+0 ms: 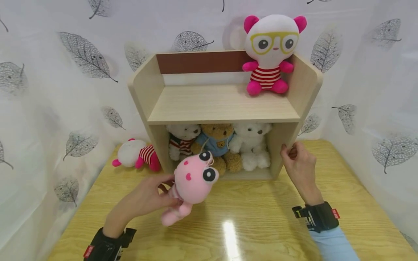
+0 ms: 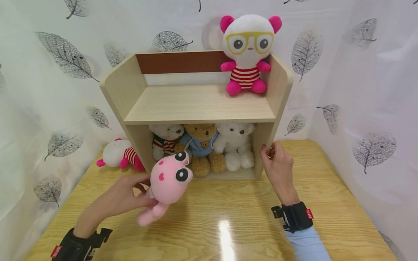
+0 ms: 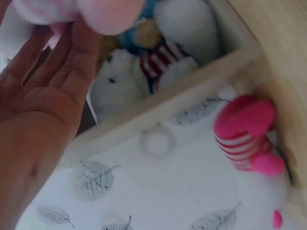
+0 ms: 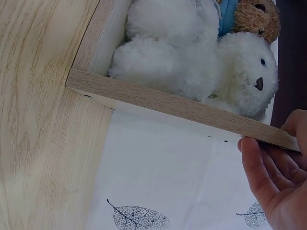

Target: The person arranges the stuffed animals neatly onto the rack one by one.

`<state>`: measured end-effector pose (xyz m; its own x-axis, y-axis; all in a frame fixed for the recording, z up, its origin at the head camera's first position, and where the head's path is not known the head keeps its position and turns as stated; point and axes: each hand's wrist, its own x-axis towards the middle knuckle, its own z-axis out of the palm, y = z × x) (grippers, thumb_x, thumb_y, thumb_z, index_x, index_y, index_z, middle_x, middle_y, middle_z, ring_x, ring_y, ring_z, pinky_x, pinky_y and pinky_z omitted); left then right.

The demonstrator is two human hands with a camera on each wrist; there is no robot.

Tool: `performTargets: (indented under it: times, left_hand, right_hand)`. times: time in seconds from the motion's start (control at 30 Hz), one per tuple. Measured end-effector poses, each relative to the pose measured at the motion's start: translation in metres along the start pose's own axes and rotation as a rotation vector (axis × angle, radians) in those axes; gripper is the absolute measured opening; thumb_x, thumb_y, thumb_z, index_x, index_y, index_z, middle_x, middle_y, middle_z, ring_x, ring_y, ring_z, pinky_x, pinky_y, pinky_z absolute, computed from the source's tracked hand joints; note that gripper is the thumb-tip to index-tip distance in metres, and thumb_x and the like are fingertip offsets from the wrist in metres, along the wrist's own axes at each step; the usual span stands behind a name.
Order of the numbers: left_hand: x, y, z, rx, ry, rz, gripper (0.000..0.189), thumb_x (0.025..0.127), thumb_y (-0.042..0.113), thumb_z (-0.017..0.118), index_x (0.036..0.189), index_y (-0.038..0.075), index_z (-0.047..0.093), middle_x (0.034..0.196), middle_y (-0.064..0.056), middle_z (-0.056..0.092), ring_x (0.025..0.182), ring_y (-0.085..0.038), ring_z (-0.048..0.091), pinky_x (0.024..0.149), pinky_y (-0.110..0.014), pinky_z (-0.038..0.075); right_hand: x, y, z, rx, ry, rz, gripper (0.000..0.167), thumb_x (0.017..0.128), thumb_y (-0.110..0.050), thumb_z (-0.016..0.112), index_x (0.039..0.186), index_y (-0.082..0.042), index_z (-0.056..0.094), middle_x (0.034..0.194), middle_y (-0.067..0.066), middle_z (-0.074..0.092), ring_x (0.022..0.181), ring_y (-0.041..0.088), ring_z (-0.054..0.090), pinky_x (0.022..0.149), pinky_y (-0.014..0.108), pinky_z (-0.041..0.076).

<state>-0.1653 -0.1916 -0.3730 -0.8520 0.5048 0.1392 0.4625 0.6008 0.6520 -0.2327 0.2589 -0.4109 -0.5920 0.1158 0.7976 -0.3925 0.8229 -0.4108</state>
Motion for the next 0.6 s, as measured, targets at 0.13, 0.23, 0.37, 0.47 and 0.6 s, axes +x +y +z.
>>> performTargets:
  times: [0.13, 0.23, 0.37, 0.47, 0.6]
  left_hand:
    - [0.016, 0.019, -0.001, -0.085, 0.115, 0.084, 0.045, 0.083, 0.028, 0.085, 0.125, 0.026, 0.068, 0.109, 0.012, 0.072, 0.09, -0.005, 0.066, 0.078, -0.029, 0.059]
    - [0.029, 0.033, -0.003, -0.158, 0.187, 0.156, 0.046, 0.083, 0.019, 0.086, 0.126, 0.019, 0.068, 0.109, 0.006, 0.073, 0.089, -0.009, 0.067, 0.077, -0.03, 0.06]
    - [0.045, 0.047, -0.006, -0.219, 0.24, 0.228, 0.047, 0.083, 0.009, 0.083, 0.127, 0.013, 0.067, 0.108, 0.0, 0.072, 0.091, -0.012, 0.067, 0.077, -0.031, 0.06]
    - [0.055, 0.057, -0.01, -0.249, 0.251, 0.258, 0.046, 0.084, 0.006, 0.081, 0.128, 0.011, 0.066, 0.109, -0.004, 0.072, 0.092, -0.014, 0.067, 0.077, -0.031, 0.06]
    - [0.064, 0.065, -0.015, -0.298, 0.265, 0.27, 0.045, 0.087, 0.003, 0.077, 0.13, 0.007, 0.065, 0.11, -0.008, 0.071, 0.093, -0.016, 0.067, 0.079, -0.028, 0.059]
  right_hand:
    - [0.0, -0.001, 0.0, 0.012, 0.014, -0.008, 0.011, 0.088, -0.001, 0.069, 0.085, 0.006, 0.061, 0.066, 0.02, 0.068, 0.053, 0.032, 0.066, 0.054, 0.006, 0.037]
    - [0.0, -0.002, 0.0, 0.013, 0.018, -0.008, 0.011, 0.088, -0.001, 0.069, 0.085, 0.006, 0.061, 0.066, 0.021, 0.068, 0.052, 0.032, 0.066, 0.055, 0.006, 0.037]
    - [0.0, -0.002, 0.0, 0.009, 0.012, 0.0, 0.012, 0.089, -0.002, 0.069, 0.085, 0.007, 0.061, 0.066, 0.021, 0.068, 0.052, 0.032, 0.066, 0.055, 0.005, 0.036]
    - [0.0, -0.002, 0.0, 0.008, 0.011, 0.003, 0.013, 0.089, -0.002, 0.069, 0.085, 0.007, 0.061, 0.066, 0.021, 0.068, 0.052, 0.032, 0.066, 0.055, 0.005, 0.036]
    - [0.0, -0.002, 0.0, 0.012, 0.012, -0.002, 0.012, 0.089, -0.001, 0.069, 0.086, 0.007, 0.061, 0.066, 0.021, 0.067, 0.052, 0.032, 0.066, 0.056, 0.003, 0.035]
